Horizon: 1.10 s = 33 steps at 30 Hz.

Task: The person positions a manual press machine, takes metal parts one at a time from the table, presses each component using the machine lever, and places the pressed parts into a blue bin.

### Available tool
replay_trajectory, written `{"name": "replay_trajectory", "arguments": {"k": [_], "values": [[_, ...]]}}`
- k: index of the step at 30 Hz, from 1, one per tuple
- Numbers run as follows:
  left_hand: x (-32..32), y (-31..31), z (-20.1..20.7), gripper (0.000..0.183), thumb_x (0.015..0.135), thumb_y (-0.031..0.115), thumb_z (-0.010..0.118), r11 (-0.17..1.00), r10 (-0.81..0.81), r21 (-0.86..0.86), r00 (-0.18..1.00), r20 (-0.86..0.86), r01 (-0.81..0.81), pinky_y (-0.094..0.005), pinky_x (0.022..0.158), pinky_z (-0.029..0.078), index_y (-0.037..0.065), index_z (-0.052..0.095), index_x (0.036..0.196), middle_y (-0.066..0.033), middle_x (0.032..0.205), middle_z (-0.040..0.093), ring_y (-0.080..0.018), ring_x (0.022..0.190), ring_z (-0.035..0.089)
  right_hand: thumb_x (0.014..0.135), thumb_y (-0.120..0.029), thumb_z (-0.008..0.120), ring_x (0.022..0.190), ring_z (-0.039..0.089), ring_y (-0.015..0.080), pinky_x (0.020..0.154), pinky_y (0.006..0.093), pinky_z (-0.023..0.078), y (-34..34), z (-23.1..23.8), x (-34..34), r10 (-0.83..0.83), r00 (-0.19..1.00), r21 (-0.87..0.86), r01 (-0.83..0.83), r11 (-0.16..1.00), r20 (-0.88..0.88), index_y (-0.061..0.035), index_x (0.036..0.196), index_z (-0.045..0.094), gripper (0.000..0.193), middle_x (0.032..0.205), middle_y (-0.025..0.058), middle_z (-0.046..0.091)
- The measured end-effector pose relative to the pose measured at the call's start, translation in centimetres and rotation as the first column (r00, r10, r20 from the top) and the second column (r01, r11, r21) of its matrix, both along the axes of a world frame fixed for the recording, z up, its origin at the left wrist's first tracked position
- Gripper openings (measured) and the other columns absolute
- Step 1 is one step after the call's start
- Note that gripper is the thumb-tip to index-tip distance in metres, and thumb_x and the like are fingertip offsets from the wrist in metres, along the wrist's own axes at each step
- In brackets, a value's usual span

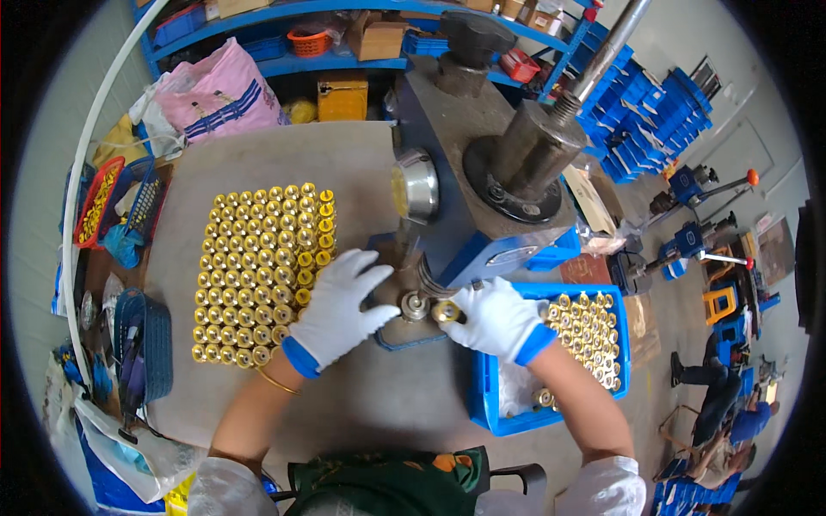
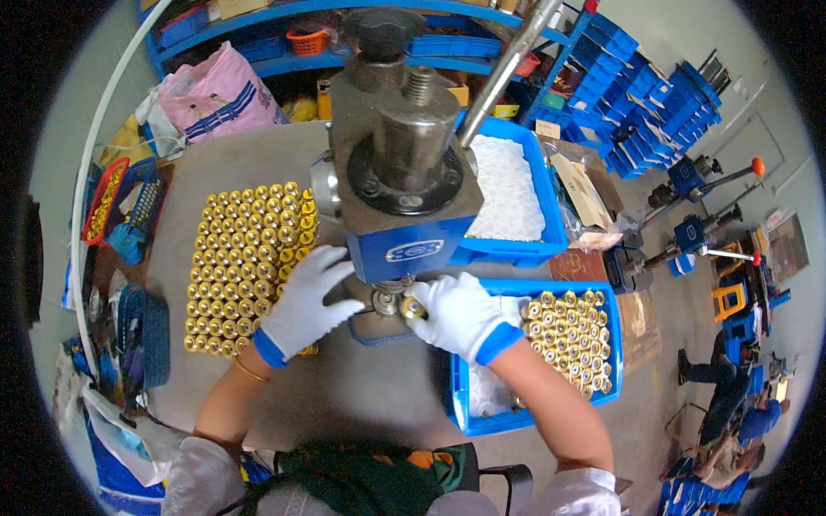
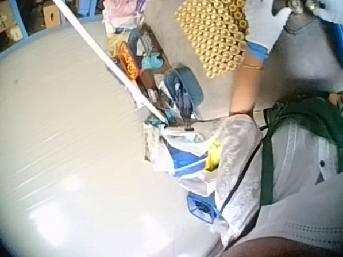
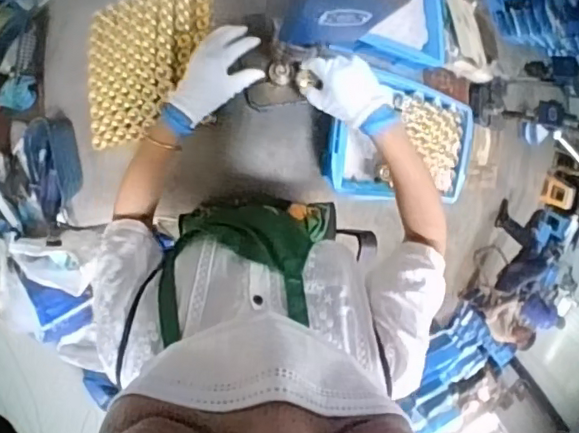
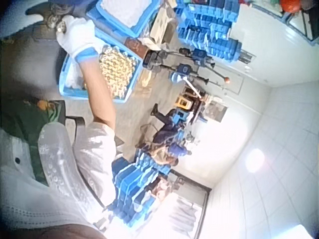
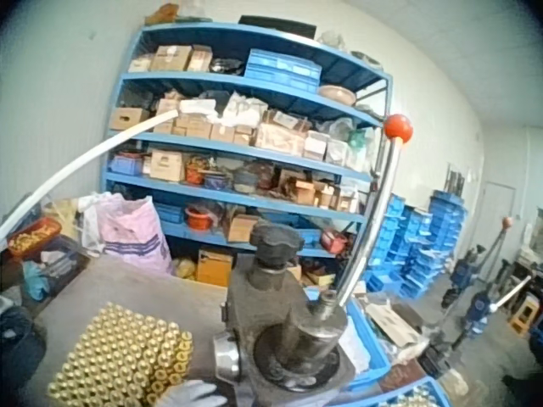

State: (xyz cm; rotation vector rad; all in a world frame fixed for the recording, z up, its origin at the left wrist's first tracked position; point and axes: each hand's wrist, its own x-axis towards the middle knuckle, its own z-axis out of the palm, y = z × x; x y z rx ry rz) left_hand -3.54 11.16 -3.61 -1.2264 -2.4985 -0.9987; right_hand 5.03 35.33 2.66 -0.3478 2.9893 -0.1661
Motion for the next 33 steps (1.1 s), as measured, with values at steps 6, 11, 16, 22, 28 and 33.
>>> {"name": "replay_trajectory", "arguments": {"k": [6,11,16,22,28,33], "values": [[0.6,2.6,-1.7,0.054,0.072,0.031,0.079,0.995,-0.089,0.04,0.992,0.094,0.086,-0.0464,0.099,0.044,0.003,0.063,0.116,-0.0175,0.122,0.059,-0.0378,0.113,0.054,0.081,-0.033,0.068,0.099,0.063,0.0401,0.094,0.0492,0.047,-0.5,-4.3,-2.6,0.086,0.992,-0.329,-0.111,0.938,-0.09,-0.0108,0.112,0.067,0.038,0.105,0.0215,0.067],[1.3,4.9,-1.8,0.043,0.076,0.033,0.078,0.994,-0.089,0.07,0.987,0.134,0.08,-0.0467,0.094,0.046,0.006,0.067,0.108,-0.0166,0.114,0.063,-0.0374,0.106,0.057,0.091,-0.021,0.059,0.106,0.061,0.0315,0.101,0.0392,0.046,3.7,7.3,-5.6,-0.248,0.911,-0.689,-0.053,0.723,-0.331,0.0002,0.121,0.058,0.037,0.119,0.017,0.063],[1.2,5.2,-3.4,0.039,0.074,0.033,0.081,0.999,-0.031,0.047,0.99,0.139,0.024,-0.0446,0.09,0.048,0.007,0.071,0.1,-0.0144,0.101,0.069,-0.0346,0.098,0.062,0.1,-0.05,0.046,0.108,0.058,0.0312,0.099,0.0439,0.044,7.6,18.7,-3.8,0.365,0.845,-0.864,-0.201,-0.461,-0.391,0.0102,0.137,0.043,0.071,0.118,0.0242,0.062],[1.1,5.9,-3.1,0.042,0.073,0.037,0.08,0.994,-0.05,0.105,0.986,0.158,0.033,-0.0433,0.093,0.048,0.005,0.07,0.099,-0.0118,0.104,0.069,-0.0312,0.105,0.062,0.089,-0.036,0.063,0.115,0.056,0.031,0.102,0.0393,0.043,6.8,13.3,13.3,-0.443,0.873,-0.895,0.017,0.446,-0.204,0.0065,0.138,0.045,0.067,0.126,0.0216,0.058],[0.7,6.0,-5.2,0.048,0.077,0.044,0.075,0.987,-0.083,0.147,0.989,0.122,0.065,-0.0451,0.102,0.044,0.003,0.071,0.103,-0.0137,0.109,0.069,-0.0313,0.113,0.06,0.076,-0.026,0.078,0.131,0.051,0.0371,0.111,0.0399,0.037,2.8,4.8,10.4,-0.549,0.825,-0.676,0.48,0.559,0.132,0.0063,0.145,0.039,0.086,0.14,0.0258,0.052],[0.7,4.1,-3.9,0.049,0.076,0.043,0.076,0.999,-0.051,0.034,0.955,0.292,0.043,-0.0453,0.101,0.044,0.006,0.07,0.107,-0.0163,0.111,0.068,-0.0337,0.11,0.06,0.082,-0.029,0.075,0.122,0.055,0.0252,0.098,0.0348,0.042,4.0,7.1,10.3,-0.424,0.867,-0.814,0.435,0.385,0.263,0.0019,0.147,0.038,0.082,0.13,0.016,0.058]]}}
